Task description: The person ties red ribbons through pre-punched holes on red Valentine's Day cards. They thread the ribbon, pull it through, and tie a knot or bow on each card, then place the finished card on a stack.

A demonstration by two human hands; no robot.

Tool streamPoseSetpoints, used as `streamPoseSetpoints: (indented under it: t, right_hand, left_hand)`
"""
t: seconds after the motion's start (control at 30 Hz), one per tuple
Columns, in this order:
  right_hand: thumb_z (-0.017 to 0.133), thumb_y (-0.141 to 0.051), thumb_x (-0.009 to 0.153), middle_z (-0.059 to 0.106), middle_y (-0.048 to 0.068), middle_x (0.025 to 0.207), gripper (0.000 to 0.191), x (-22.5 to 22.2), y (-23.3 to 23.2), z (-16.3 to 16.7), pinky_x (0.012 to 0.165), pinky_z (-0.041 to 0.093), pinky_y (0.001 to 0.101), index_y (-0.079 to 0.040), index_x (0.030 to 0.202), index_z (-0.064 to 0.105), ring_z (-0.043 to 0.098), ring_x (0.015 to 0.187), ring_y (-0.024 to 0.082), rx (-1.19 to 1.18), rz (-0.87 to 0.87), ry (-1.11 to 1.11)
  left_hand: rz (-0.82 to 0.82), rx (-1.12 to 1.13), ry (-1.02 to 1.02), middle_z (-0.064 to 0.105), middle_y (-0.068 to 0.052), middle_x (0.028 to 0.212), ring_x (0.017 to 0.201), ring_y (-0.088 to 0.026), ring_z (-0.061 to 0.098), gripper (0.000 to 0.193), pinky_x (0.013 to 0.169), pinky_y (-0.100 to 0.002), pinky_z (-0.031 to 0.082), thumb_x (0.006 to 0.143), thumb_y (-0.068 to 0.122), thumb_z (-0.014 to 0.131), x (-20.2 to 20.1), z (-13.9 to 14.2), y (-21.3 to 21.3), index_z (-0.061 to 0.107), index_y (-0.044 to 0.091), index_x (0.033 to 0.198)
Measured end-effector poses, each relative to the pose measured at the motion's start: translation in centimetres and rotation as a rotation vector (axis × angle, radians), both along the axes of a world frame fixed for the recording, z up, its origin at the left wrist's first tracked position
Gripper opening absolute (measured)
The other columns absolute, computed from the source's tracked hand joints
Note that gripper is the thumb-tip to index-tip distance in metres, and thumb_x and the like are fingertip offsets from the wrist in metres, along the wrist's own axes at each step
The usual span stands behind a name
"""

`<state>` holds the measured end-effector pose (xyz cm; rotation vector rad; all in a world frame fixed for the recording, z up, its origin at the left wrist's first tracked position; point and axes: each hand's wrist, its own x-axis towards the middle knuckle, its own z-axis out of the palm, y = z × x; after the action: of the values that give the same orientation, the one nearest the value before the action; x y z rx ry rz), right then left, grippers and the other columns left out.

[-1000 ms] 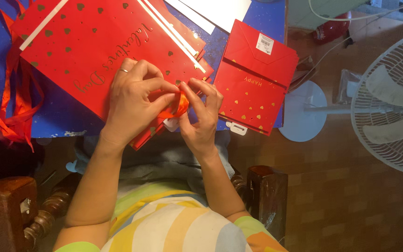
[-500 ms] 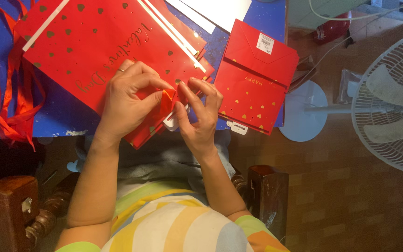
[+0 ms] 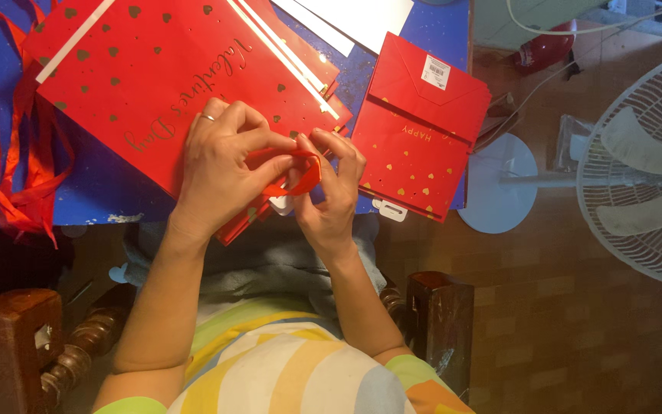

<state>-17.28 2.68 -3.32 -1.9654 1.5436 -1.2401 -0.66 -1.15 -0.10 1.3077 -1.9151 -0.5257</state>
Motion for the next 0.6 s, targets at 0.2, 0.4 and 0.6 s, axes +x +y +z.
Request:
streamPoseSetpoints:
  t: [0.2,0.4,0.6]
  right_hand:
    - [0.071,-0.001,0.087,0.055,0.008,0.141,0.052,0.2,0.5,0.7,0.119,0.04,0.0401,-0.01,0.139,0.065,0.048,0.135,0.028,-0.001,0.015,-0.002]
    - [0.075,-0.006,0.092,0.041,0.013,0.152,0.053,0.6,2.2,2.0,0.125,0.039,0.0422,-0.005,0.142,0.058,0.043,0.145,0.03,0.017,0.054,-0.158]
    - [0.077,-0.005,0.095,0.037,0.013,0.157,0.046,1.5,2.4,1.5,0.126,0.036,0.0418,-0.007,0.137,0.061,0.04,0.147,0.029,-0.096,0.023,-0.171]
  left_hand:
    - [-0.005,-0.038,0.032,0.062,0.002,0.093,0.096,-0.021,0.056,0.014,0.09,-0.038,0.046,0.081,0.02,0.087,0.4,-0.2,0.3,0.081,0.019,0.094]
    - [-0.051,0.084,0.345,0.066,0.002,0.096,0.099,-0.017,0.057,0.017,0.088,-0.03,0.051,0.085,0.005,0.081,1.3,-0.2,1.6,0.08,0.015,0.099]
    - [-0.08,0.132,0.564,0.068,0.001,0.099,0.103,-0.013,0.059,0.018,0.091,-0.027,0.053,0.088,-0.002,0.077,1.9,-0.6,2.3,0.078,0.01,0.1]
